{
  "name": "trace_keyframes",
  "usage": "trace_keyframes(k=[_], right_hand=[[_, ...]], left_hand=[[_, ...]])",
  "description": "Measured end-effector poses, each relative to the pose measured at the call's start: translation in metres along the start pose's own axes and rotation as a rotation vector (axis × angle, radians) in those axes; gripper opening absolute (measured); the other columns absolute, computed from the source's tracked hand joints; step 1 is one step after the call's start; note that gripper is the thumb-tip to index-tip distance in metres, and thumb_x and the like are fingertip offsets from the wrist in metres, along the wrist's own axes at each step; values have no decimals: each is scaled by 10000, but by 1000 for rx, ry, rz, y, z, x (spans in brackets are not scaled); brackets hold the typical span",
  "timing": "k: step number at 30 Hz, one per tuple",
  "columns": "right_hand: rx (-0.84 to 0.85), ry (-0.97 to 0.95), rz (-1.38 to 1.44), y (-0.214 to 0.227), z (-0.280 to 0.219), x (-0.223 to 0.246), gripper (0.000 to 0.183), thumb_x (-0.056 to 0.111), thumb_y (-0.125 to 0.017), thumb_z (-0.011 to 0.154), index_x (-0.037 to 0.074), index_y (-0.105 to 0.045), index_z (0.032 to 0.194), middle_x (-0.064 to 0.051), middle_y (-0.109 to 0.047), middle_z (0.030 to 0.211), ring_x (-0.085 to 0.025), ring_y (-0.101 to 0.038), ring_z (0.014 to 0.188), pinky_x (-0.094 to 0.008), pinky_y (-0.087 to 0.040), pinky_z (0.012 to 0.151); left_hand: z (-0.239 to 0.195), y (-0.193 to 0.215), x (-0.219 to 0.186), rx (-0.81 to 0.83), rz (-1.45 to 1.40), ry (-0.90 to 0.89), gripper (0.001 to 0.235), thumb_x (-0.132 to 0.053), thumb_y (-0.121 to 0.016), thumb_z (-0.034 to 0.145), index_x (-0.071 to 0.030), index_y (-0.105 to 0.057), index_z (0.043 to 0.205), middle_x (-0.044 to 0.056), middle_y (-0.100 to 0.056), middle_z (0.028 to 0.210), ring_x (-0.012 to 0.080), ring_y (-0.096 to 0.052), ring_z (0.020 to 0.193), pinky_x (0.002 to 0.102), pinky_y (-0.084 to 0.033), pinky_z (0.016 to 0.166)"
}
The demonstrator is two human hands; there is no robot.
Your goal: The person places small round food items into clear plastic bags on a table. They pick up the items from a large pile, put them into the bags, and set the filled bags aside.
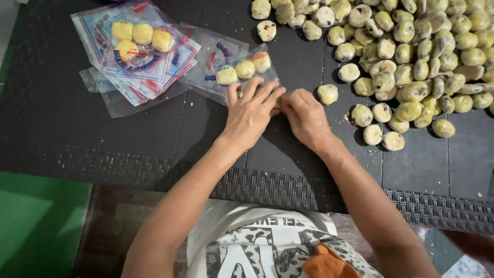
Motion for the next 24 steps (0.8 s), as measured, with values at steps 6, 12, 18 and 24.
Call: trace_keyframes(k=[6,12,18,24], right_hand=[[24,0,33,-2,-5,9,73,28,-652,912,32,-586,880,-137,-550,776,-399,-602,775,-449,-502,652],[28,65,-83,-9,-9,15,136,96,-607,960,10,-557,868,-147,-542,764,-397,-586,756,-430,-500,628],[-16,128,-454,-1,-2,39,183,199,-682,851,76,-563,917,-80,-523,855,-306,-562,830,-417,-421,674],[-39,179,-583,-20,1,36,74,122,-527,937,73,-578,959,-76,-467,811,-285,-512,785,-360,-401,669]], left_hand=[[11,-2,4,-45,32,27,314,-261,-565,961,-261,-542,1274,-74,-557,1233,156,-407,1220,473,-257,974],[20,7,9,-135,90,46,267,-267,-561,953,-276,-549,1220,-93,-540,1197,149,-425,1167,420,-311,927],[2,39,20,-53,117,45,786,-167,-896,656,-145,-507,1338,84,-466,1300,336,-405,1228,519,-382,900],[-22,51,28,-271,188,-37,54,-207,-576,975,-174,-602,1010,-8,-492,930,198,-532,902,297,-424,691]])
Point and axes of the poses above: each hand's wrist, its own z-axis towards the middle knuckle, its own y-axis out of the back of the hand, x = y × z, the point moved 9 cm from there along z, towards the middle knuckle
